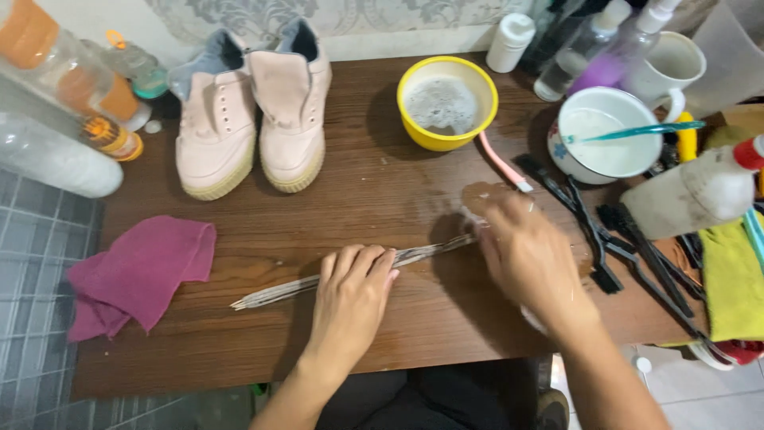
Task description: The person removes shoelaces from a pair of pink sneakers and places them on a wooden table. They then scrub the shoelaces with a toothbrush and soapy water, repeatedly rinsing the brush in a yellow bowl and a white mug.
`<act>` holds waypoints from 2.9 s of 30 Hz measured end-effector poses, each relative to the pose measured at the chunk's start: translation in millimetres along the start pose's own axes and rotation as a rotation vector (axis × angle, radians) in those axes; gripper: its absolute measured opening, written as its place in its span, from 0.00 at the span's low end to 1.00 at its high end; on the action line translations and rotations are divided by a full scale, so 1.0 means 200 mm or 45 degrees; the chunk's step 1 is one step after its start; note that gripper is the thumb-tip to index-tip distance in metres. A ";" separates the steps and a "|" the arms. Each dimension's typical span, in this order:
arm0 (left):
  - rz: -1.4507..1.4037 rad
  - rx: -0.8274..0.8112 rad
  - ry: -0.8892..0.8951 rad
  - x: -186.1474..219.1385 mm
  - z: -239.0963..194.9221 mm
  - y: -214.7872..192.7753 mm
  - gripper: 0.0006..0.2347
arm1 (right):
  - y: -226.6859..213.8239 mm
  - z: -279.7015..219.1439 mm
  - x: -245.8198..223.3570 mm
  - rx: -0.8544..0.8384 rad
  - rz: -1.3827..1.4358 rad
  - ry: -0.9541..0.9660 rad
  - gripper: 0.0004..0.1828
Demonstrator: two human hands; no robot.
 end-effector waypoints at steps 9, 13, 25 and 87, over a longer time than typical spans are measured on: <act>0.037 0.057 0.028 -0.01 0.02 0.01 0.08 | 0.26 0.58 0.36 0.013 -0.132 0.193 0.24; -0.019 0.103 0.018 -0.02 0.01 0.02 0.07 | 0.21 0.61 0.35 -0.234 0.234 0.394 0.09; -0.066 0.117 -0.050 -0.05 0.01 0.01 0.06 | -0.21 0.48 0.44 -0.001 0.209 0.437 0.22; -0.399 0.059 -0.189 -0.17 -0.16 -0.09 0.04 | 0.11 -0.17 -0.48 -0.146 -0.275 -0.300 0.41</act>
Point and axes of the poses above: each hand's wrist, its own z-axis towards the middle knuckle, its own y-axis out of the palm, x = y × z, the point moved 8 cm from there along z, towards the middle knuckle, and after that the axes turned 9 degrees about -z, right-handed, at the moved point
